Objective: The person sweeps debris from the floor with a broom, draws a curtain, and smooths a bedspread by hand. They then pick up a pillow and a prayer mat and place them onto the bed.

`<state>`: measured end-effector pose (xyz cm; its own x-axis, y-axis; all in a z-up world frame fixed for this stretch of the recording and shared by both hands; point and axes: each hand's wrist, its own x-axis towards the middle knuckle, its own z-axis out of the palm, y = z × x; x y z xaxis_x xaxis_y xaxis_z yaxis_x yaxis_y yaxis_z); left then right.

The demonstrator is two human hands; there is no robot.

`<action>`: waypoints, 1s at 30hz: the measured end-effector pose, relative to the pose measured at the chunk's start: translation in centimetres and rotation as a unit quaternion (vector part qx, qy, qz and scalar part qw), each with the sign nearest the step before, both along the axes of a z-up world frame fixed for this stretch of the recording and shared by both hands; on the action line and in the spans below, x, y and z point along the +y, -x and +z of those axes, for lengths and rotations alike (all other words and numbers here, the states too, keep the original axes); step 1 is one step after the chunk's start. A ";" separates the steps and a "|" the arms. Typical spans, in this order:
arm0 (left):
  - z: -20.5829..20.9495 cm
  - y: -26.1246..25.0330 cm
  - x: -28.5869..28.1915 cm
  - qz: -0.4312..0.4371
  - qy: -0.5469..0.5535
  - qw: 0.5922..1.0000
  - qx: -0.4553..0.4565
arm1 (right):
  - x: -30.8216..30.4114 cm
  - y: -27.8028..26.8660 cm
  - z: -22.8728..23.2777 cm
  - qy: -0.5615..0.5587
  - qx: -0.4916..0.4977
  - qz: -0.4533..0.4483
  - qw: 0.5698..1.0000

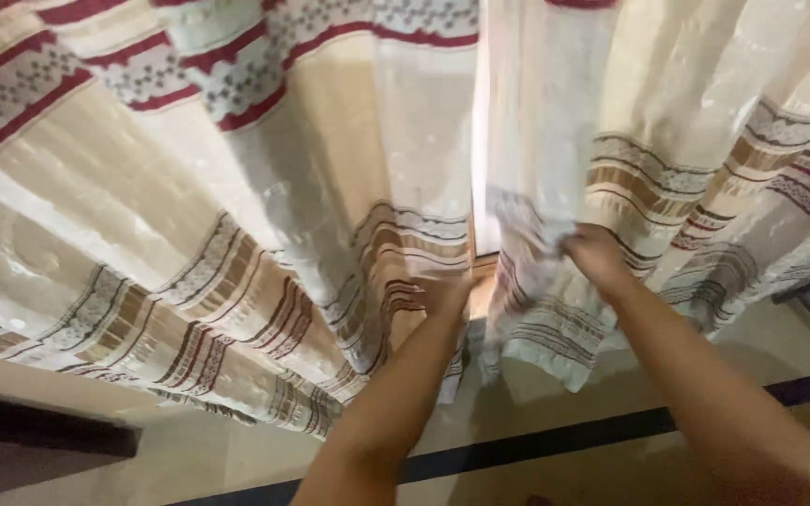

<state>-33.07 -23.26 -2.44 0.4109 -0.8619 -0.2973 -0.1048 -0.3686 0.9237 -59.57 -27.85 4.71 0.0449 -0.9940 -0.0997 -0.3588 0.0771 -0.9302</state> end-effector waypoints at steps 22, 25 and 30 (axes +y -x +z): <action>-19.2 -8.5 8.3 -0.095 -0.037 0.994 -0.047 | 10.3 -5.3 4.2 -0.113 0.091 0.277 0.950; -19.4 -11.2 11.7 0.030 0.004 0.999 -0.028 | 11.0 -6.0 2.1 -0.075 0.196 0.350 0.913; -4.2 -3.2 17.3 0.274 0.262 0.925 0.005 | 9.0 -1.6 -4.9 -0.090 0.195 0.392 0.894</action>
<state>-29.89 -5.94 -6.65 0.8288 -0.5513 0.0955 -0.0248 0.1343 0.9906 -57.94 -18.81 -0.15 0.6487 -0.6380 -0.4149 -0.6624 -0.2048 -0.7207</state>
